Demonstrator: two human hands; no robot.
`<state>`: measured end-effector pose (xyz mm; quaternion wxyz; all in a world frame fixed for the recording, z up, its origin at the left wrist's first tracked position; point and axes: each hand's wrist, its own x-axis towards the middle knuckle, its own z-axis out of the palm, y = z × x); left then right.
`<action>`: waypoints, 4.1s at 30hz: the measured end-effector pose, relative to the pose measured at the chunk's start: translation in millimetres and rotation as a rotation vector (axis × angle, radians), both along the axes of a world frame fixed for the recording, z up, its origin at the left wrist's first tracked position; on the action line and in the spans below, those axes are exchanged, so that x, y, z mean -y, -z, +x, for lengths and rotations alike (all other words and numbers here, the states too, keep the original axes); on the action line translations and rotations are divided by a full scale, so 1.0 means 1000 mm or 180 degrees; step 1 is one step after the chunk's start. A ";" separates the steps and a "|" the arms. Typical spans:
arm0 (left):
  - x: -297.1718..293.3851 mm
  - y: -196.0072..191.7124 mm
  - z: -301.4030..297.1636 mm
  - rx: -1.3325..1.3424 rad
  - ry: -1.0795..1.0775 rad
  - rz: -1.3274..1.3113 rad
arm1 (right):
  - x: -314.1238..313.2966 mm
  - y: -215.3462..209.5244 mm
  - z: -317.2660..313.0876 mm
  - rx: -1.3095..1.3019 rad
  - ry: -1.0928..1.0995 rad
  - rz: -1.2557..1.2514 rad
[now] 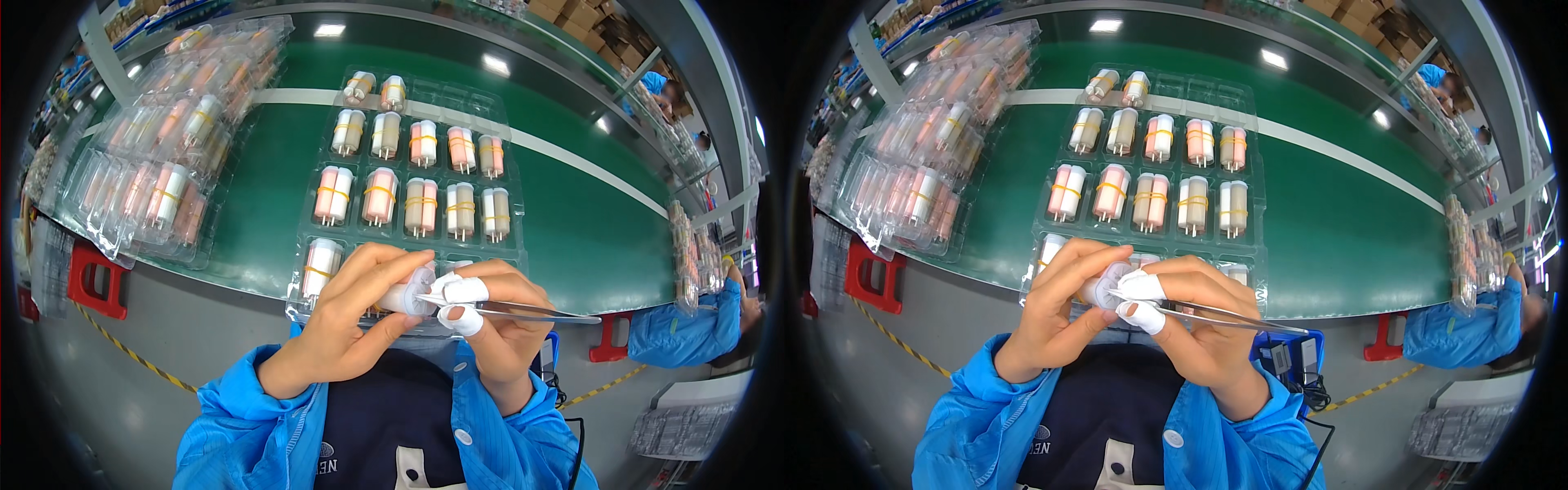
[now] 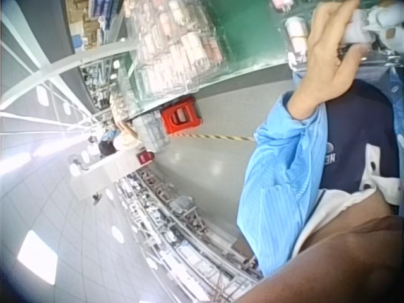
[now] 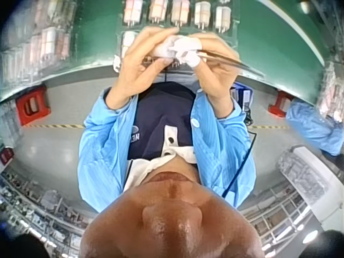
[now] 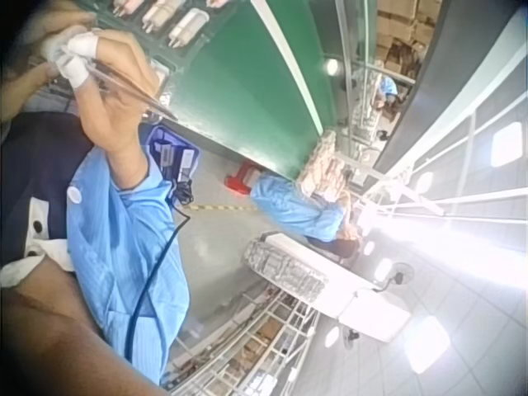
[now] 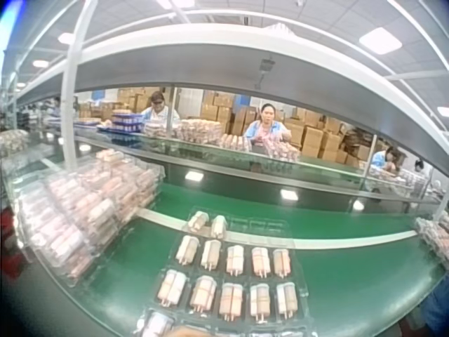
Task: The person uses tweezers to insert a small white component into a cylindrical object with a rubber band. They repeat this process for several items, placing the finished units into a clear plastic tray on the assembly line.
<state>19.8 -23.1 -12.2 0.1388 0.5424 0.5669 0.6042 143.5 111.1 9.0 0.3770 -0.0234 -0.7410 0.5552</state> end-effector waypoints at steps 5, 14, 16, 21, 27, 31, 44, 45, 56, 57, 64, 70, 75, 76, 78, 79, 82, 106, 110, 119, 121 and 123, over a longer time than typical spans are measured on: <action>0.001 0.001 0.000 -0.0004 -0.0007 0.0028 | 0.002 0.005 -0.001 -0.0162 0.0070 -0.0073; 0.002 0.004 0.002 0.0227 0.0014 0.0034 | 0.000 0.005 -0.002 -0.0170 0.0013 0.0196; 0.002 0.004 0.002 0.0238 0.0004 0.0021 | -0.001 0.003 -0.002 -0.0099 0.0006 0.0332; 0.002 0.000 0.002 -0.0136 -0.0067 -0.0122 | -0.002 -0.008 -0.001 0.0181 -0.0219 0.0205; -0.002 -0.001 0.000 -0.0914 -0.0161 -0.0112 | -0.006 -0.019 0.002 0.0662 -0.0398 0.0233; -0.002 0.000 -0.003 -0.0993 -0.0204 -0.0232 | -0.009 -0.016 -0.002 0.0581 -0.0387 0.0353; 0.005 0.008 -0.006 0.0847 0.0489 0.0026 | -0.003 0.005 -0.002 -0.0306 -0.0298 -0.1053; 0.005 0.008 -0.006 0.0837 0.0484 0.0008 | -0.005 0.006 -0.001 -0.0231 -0.0227 -0.0842; 0.006 0.006 -0.005 0.0627 0.0369 0.0006 | -0.004 0.009 -0.003 -0.0141 -0.0032 -0.0337; 0.006 0.007 -0.005 0.0624 0.0369 0.0005 | -0.004 0.009 -0.003 -0.0134 -0.0040 -0.0340; 0.006 0.006 -0.007 0.0453 0.0336 -0.0003 | -0.005 0.007 -0.003 -0.0034 -0.0043 -0.0225; 0.007 0.005 -0.007 0.0428 0.0307 -0.0090 | -0.006 0.008 -0.004 -0.0027 -0.0071 -0.0162; 0.005 0.005 -0.008 0.0398 0.0299 -0.0062 | -0.007 0.009 -0.004 -0.0004 -0.0075 -0.0142; 0.005 0.005 -0.008 0.0400 0.0291 -0.0059 | -0.007 0.009 -0.004 -0.0001 -0.0065 -0.0099; 0.005 0.006 -0.008 0.0368 0.0273 -0.0044 | -0.008 0.011 -0.004 -0.0055 -0.0050 -0.0068; 0.005 0.006 -0.008 0.0333 0.0263 -0.0032 | -0.007 0.012 -0.004 -0.0082 -0.0042 -0.0052; 0.006 0.003 -0.007 0.0294 0.0263 -0.0014 | -0.006 0.010 -0.003 -0.0157 -0.0084 -0.0162; 0.020 -0.043 0.001 -0.0201 -0.0077 0.0260 | 0.001 -0.061 -0.002 0.0035 -0.0493 -0.0442; 0.017 -0.044 0.000 0.0619 0.0173 0.0297 | 0.005 -0.054 0.004 -0.0650 -0.0448 -0.0898; -0.005 -0.043 0.007 0.1055 0.0192 0.0296 | -0.004 -0.047 0.003 -0.0537 -0.0160 -0.0934; -0.010 -0.046 0.004 0.0587 0.0220 0.0303 | -0.008 -0.046 0.004 -0.0555 -0.0144 -0.0841; -0.018 -0.047 0.002 0.0195 0.0168 0.0398 | -0.012 -0.046 0.005 -0.0577 -0.0068 -0.0679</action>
